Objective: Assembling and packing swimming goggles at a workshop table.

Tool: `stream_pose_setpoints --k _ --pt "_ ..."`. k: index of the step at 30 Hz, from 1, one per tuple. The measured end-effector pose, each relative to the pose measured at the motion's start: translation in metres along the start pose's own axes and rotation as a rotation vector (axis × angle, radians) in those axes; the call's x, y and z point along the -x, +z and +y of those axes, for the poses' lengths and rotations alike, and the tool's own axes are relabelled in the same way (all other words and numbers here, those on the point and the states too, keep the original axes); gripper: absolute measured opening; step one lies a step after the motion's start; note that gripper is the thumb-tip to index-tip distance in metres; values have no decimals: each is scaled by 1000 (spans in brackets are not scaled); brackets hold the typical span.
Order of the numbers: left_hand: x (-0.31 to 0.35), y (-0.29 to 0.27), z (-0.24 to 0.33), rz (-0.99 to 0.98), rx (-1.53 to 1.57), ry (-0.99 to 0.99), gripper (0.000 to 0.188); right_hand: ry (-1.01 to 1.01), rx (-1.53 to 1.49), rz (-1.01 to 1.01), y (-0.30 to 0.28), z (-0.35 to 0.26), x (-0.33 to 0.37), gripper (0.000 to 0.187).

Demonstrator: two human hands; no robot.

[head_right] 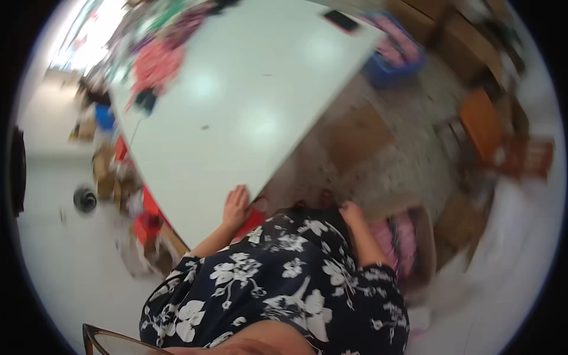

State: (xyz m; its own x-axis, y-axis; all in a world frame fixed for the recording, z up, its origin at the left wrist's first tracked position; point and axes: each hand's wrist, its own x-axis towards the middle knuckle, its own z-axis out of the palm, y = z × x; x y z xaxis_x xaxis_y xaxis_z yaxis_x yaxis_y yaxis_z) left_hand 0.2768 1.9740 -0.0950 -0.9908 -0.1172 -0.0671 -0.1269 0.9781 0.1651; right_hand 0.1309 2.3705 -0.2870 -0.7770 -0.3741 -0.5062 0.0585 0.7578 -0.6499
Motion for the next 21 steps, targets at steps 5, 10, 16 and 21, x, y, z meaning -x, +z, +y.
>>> stream_pose_setpoints --k 5,10,16,21 --pt "34 -4 26 104 25 -255 62 -236 52 -189 -21 -100 -41 27" --pt "72 8 50 193 40 -534 60 -461 173 -504 -34 -226 -34 24" --pt "83 -1 55 135 143 -585 70 -813 162 -706 10 -337 -9 25" --pt "89 -8 41 59 223 -530 80 -862 64 -674 89 -363 -16 26"
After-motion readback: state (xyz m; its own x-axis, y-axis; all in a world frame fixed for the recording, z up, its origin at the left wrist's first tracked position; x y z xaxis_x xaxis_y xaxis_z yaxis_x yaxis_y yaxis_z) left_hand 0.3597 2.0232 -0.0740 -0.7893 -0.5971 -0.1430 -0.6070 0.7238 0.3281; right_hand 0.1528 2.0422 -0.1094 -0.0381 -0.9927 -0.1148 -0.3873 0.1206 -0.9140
